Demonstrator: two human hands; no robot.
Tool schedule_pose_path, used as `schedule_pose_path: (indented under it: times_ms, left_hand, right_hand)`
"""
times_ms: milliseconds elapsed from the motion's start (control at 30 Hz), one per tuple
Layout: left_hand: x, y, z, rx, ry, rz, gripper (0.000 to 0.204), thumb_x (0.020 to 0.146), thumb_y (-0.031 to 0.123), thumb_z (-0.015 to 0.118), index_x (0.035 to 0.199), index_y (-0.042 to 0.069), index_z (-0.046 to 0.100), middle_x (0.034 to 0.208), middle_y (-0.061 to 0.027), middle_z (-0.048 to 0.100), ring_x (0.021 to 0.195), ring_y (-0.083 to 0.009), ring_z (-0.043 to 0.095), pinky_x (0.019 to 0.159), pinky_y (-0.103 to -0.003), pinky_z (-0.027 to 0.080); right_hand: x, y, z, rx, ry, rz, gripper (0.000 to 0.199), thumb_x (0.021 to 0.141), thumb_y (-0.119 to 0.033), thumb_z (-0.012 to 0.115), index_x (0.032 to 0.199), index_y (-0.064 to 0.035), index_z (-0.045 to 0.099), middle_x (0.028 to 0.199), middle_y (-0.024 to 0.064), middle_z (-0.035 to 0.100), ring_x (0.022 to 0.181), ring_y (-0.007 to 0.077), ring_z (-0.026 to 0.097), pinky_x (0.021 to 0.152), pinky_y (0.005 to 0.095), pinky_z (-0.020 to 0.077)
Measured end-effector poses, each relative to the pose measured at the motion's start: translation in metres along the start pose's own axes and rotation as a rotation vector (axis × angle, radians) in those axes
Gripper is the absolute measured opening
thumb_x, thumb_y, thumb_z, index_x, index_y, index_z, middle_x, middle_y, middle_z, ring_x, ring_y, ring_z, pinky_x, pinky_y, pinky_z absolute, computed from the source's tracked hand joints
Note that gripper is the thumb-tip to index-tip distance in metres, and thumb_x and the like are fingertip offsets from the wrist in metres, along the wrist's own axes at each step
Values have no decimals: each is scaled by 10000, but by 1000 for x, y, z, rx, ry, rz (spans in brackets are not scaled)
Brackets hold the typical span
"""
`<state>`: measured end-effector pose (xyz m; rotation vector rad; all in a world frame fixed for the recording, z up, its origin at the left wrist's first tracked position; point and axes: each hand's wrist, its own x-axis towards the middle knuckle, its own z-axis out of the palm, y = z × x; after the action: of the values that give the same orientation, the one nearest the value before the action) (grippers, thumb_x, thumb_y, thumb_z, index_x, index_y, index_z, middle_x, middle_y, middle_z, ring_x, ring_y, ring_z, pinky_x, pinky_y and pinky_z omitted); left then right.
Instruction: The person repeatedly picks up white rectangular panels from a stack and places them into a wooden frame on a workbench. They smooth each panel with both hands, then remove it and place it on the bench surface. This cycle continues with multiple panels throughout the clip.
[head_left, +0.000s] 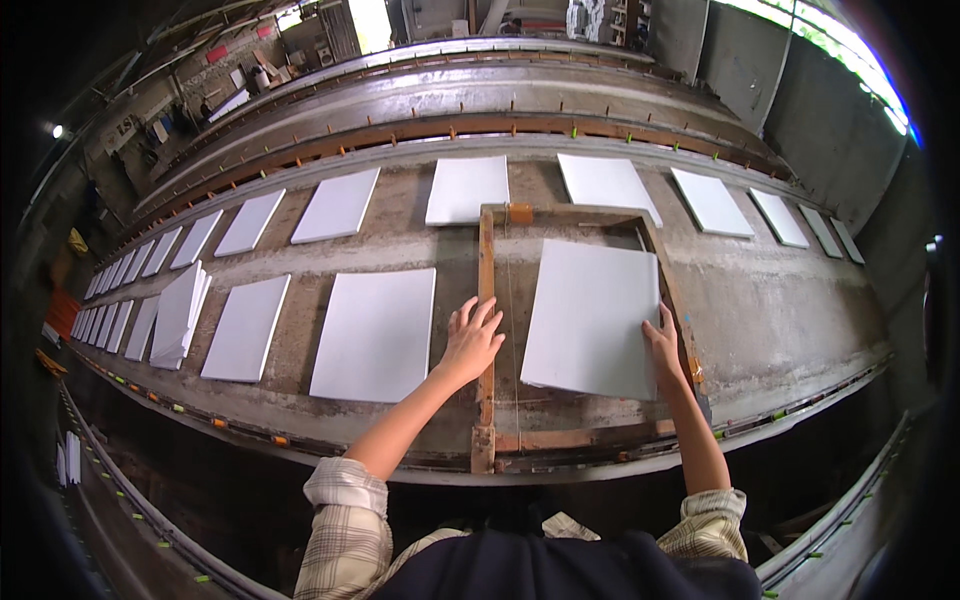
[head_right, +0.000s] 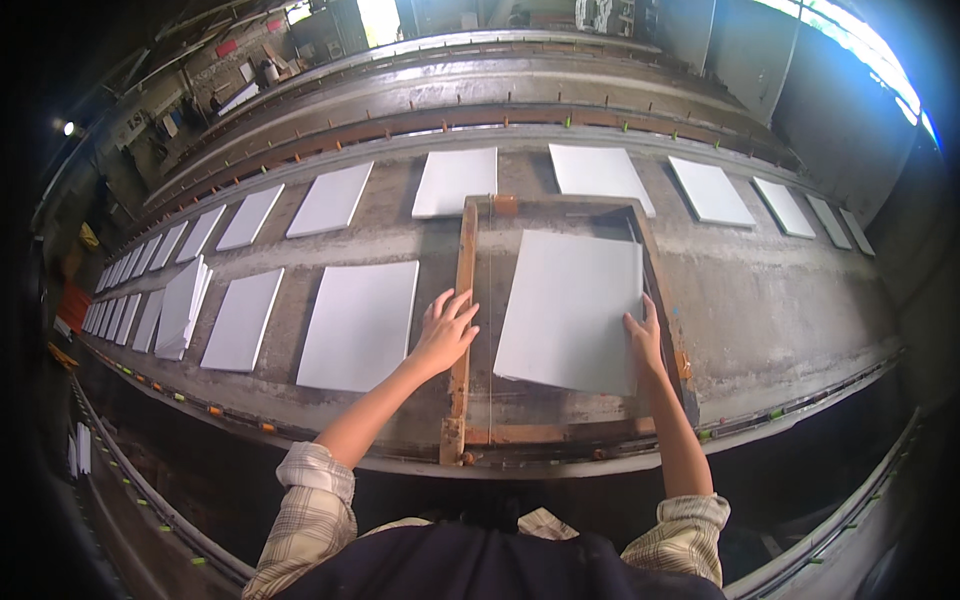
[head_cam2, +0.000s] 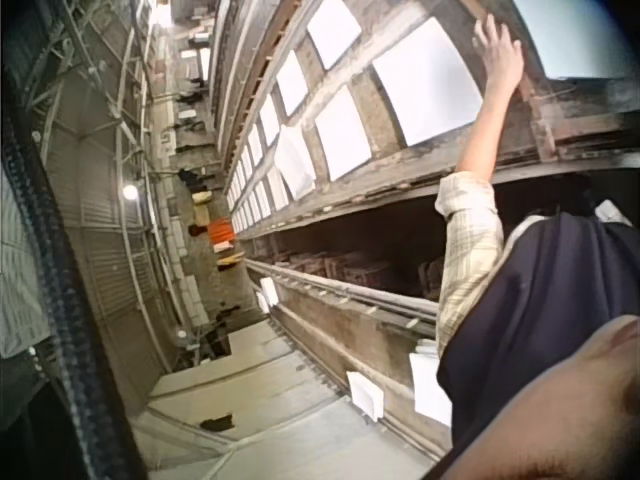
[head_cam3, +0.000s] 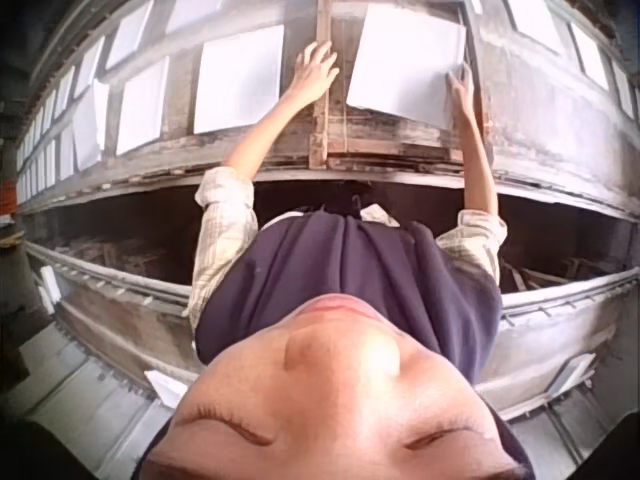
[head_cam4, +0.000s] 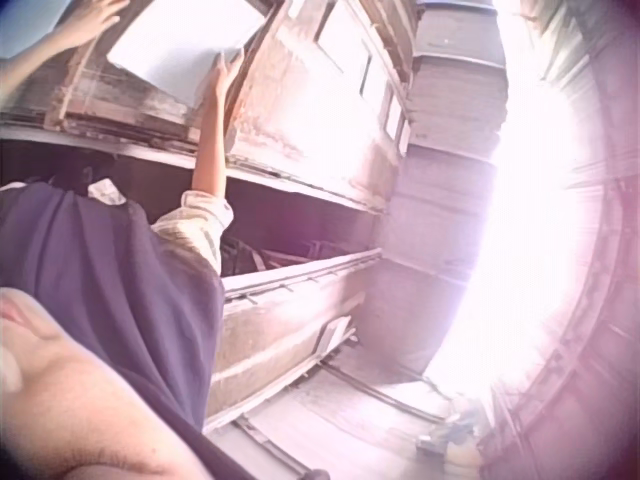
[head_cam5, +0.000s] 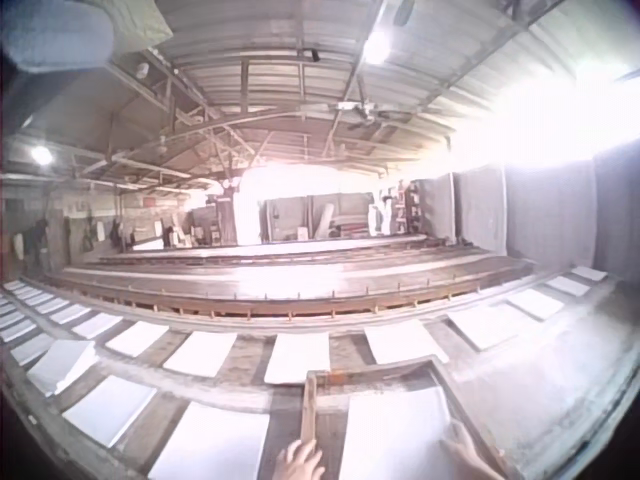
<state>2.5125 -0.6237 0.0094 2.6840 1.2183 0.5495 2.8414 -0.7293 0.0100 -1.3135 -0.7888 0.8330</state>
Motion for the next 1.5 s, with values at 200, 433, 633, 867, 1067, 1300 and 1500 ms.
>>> schedule_pose_path:
  times_ms: [200, 433, 633, 867, 1067, 1300, 1500]
  left_hand:
    - [0, 20, 26, 15, 58, -126, 241, 826, 231, 606, 920, 19, 675, 1451, -116, 241, 1322, -354, 184, 1038, -542, 230]
    - [-1, 21, 28, -65, 104, -143, 143, 754, 196, 689, 817, 69, 673, 1448, -113, 264, 1324, -356, 193, 1054, -540, 221]
    - [1, 22, 25, -95, 61, -174, 127, 704, 214, 730, 734, 97, 690, 1472, -81, 234, 1337, -341, 175, 1049, -564, 215]
    - [5, 26, 22, -181, 47, -264, 110, 655, 177, 768, 688, 106, 691, 1476, -27, 230, 1346, -310, 171, 1052, -579, 207]
    - [3, 24, 25, -240, 94, -267, 91, 637, 157, 781, 657, 116, 702, 1474, -6, 249, 1346, -296, 180, 1057, -558, 225]
    - [1, 25, 24, -224, 69, -268, 94, 625, 164, 786, 682, 136, 717, 1474, 1, 253, 1342, -301, 179, 1063, -511, 259]
    - [-2, 24, 25, -248, 113, -247, 92, 635, 131, 788, 641, 107, 699, 1473, -8, 253, 1341, -306, 196, 1042, -560, 280]
  right_hand:
    - [13, 15, 13, -59, -99, 95, 539, 896, -67, 504, 1385, -53, 279, 1054, 141, 587, 878, 169, 595, 743, 282, 484]
    - [18, 23, 13, -92, -173, 107, 548, 879, -66, 528, 1377, -26, 304, 1108, 168, 568, 935, 204, 588, 808, 298, 471]
    - [30, 40, 11, -226, -137, 62, 582, 856, -106, 575, 1372, -17, 320, 1193, 175, 538, 1021, 214, 559, 856, 293, 446]
    - [37, 58, 15, -954, 32, -311, 486, 819, -205, 626, 1239, -6, 486, 1066, 193, 497, 1026, 326, 462, 923, 391, 375]
    - [33, 66, 15, -1035, 60, -343, 498, 805, -213, 637, 1234, -6, 492, 1049, 181, 495, 1018, 326, 420, 921, 396, 363]
    - [32, 63, 15, -1042, 50, -371, 489, 793, -205, 643, 1220, -8, 507, 1031, 175, 507, 998, 325, 422, 910, 395, 370]
    - [30, 65, 17, -1045, 65, -368, 489, 792, -203, 642, 1223, -13, 507, 1036, 180, 506, 1002, 329, 421, 915, 399, 367]
